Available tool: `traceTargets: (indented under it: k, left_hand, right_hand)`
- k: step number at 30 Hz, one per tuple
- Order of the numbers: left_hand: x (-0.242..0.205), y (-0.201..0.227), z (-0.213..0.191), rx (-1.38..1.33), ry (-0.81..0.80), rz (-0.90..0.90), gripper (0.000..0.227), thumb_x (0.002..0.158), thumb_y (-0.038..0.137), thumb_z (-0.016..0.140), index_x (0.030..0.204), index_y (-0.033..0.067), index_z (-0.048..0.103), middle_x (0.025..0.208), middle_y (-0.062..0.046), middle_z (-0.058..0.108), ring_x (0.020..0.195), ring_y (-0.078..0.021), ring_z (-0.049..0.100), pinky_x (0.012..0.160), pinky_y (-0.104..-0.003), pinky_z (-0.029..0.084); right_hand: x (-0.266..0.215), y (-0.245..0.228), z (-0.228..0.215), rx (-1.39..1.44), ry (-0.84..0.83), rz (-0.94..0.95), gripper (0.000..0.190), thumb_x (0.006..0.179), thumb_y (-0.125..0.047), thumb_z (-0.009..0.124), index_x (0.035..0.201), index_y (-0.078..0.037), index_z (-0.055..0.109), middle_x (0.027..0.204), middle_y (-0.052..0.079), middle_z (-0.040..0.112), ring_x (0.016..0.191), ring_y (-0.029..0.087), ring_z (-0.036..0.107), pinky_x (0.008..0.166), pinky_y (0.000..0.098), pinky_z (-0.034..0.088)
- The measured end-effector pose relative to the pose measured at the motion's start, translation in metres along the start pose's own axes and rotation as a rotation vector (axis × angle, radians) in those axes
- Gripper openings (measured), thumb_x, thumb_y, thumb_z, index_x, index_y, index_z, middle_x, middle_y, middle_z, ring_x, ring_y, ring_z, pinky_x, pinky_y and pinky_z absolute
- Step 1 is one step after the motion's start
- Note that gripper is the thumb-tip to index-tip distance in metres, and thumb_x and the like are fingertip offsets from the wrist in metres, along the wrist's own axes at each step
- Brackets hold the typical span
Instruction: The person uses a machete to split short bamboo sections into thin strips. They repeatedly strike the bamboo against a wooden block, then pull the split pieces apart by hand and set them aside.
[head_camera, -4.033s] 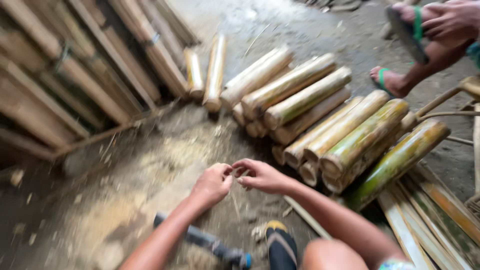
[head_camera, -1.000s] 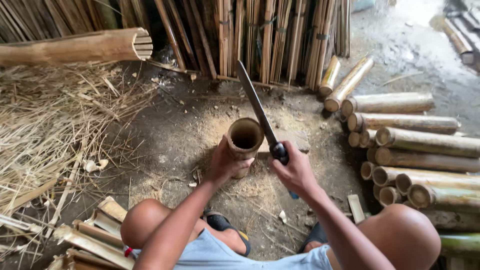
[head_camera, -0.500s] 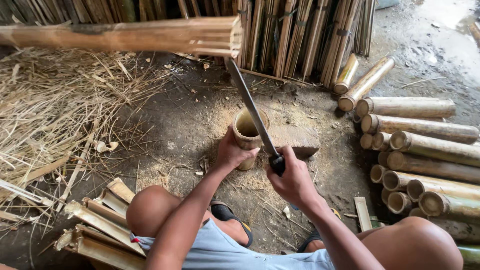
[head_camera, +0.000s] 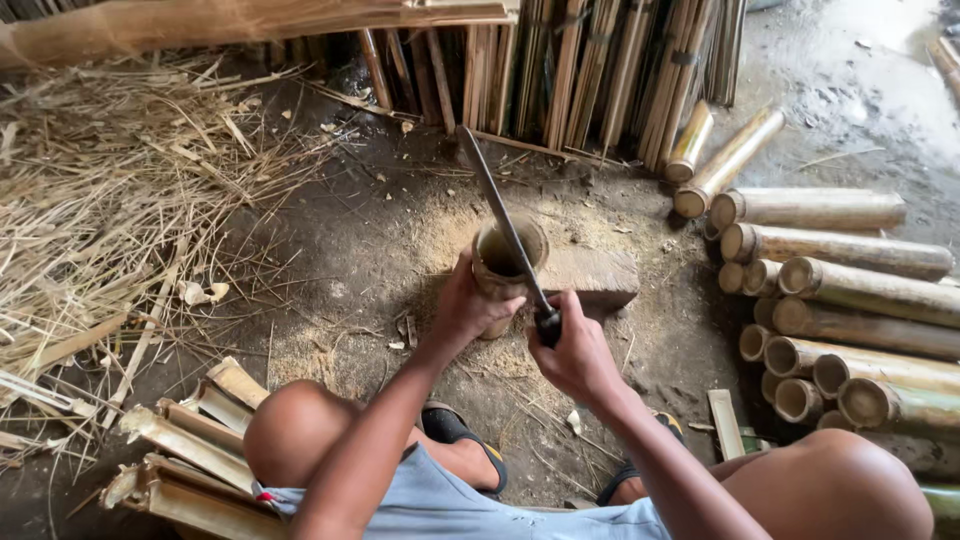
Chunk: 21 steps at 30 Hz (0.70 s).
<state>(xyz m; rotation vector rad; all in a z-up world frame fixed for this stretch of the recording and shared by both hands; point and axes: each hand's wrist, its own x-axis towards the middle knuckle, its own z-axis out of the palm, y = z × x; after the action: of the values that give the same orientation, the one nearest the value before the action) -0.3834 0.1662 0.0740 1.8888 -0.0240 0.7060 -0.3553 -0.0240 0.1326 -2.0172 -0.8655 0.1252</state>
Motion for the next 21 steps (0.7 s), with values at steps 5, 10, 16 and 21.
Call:
traceTargets:
  k: [5, 10, 16, 21]
  left_hand:
    - [0.000, 0.012, 0.008, 0.133, -0.034, 0.083, 0.095, 0.075, 0.020, 0.093, 0.150, 0.0024, 0.037, 0.138, -0.014, 0.054, 0.125, -0.0236, 0.059, 0.097, -0.028, 0.058]
    - [0.010, 0.020, 0.031, 0.071, 0.005, -0.025, 0.093, 0.075, 0.023, 0.090, 0.149, 0.0051, 0.038, 0.137, -0.013, 0.057, 0.124, -0.0222, 0.063, 0.093, -0.026, 0.060]
    - [0.002, 0.012, 0.046, 0.251, 0.053, -0.085, 0.096, 0.073, 0.027, 0.095, 0.148, 0.0035, 0.038, 0.138, -0.016, 0.055, 0.129, -0.0276, 0.056, 0.106, -0.036, 0.054]
    - [-0.004, 0.018, 0.073, 0.367, 0.304, 0.017, 0.113, 0.067, 0.031, 0.095, 0.149, -0.0052, 0.027, 0.141, -0.026, 0.048, 0.131, -0.0347, 0.051, 0.109, -0.042, 0.052]
  right_hand:
    - [0.001, 0.007, -0.018, 0.276, -0.301, 0.422, 0.031, 0.086, -0.021, 0.076, 0.100, 0.001, 0.059, 0.070, 0.010, 0.062, 0.057, 0.021, 0.062, 0.053, 0.0391, 0.052]
    - [0.001, 0.026, -0.027, -0.065, -0.134, 0.325, 0.024, 0.084, -0.015, 0.068, 0.104, -0.002, 0.063, 0.072, 0.011, 0.069, 0.059, 0.019, 0.069, 0.054, 0.0377, 0.057]
    - [0.002, 0.037, -0.050, -0.354, -0.092, 0.241, 0.022, 0.096, -0.017, 0.065, 0.108, 0.000, 0.060, 0.076, 0.017, 0.069, 0.059, 0.023, 0.066, 0.053, 0.0391, 0.055]
    - [-0.003, 0.005, -0.045, 0.092, -0.137, 0.441, 0.043, 0.084, -0.019, 0.071, 0.112, -0.001, 0.044, 0.077, 0.016, 0.067, 0.054, 0.023, 0.066, 0.046, 0.0412, 0.057]
